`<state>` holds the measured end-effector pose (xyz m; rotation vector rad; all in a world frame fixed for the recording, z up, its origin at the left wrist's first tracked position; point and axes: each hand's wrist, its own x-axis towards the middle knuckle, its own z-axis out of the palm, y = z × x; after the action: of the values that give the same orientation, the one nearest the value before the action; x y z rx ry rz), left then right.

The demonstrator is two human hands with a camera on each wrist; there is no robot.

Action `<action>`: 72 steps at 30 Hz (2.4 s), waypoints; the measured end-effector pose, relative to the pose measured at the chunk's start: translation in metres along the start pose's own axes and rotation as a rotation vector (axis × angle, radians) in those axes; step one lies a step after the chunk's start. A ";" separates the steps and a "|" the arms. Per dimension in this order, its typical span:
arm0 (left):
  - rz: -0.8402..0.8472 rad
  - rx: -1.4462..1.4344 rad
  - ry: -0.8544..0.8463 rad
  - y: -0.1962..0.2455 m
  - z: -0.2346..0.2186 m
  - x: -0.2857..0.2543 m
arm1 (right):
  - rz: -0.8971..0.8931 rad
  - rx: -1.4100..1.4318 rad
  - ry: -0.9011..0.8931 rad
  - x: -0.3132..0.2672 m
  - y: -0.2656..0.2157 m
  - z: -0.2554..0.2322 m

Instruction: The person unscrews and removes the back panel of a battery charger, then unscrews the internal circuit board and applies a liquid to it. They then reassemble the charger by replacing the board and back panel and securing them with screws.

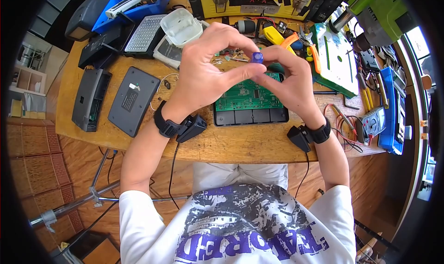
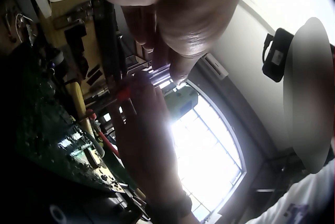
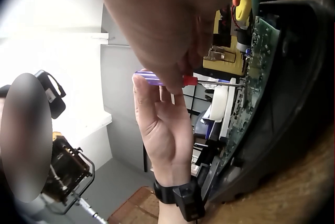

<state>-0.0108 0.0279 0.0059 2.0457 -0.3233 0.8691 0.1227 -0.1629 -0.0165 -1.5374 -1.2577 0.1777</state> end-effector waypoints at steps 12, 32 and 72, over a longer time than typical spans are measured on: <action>0.096 0.067 0.012 0.000 0.006 0.000 | 0.003 0.052 -0.006 -0.002 0.008 0.000; 0.153 0.081 -0.032 0.001 0.003 0.003 | 0.007 0.020 0.013 -0.003 -0.001 0.000; 0.022 0.034 -0.009 -0.003 0.005 -0.001 | 0.018 -0.113 -0.033 -0.003 -0.006 0.001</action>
<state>-0.0078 0.0253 0.0016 2.0810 -0.3393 0.8849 0.1171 -0.1650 -0.0137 -1.6488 -1.2987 0.1466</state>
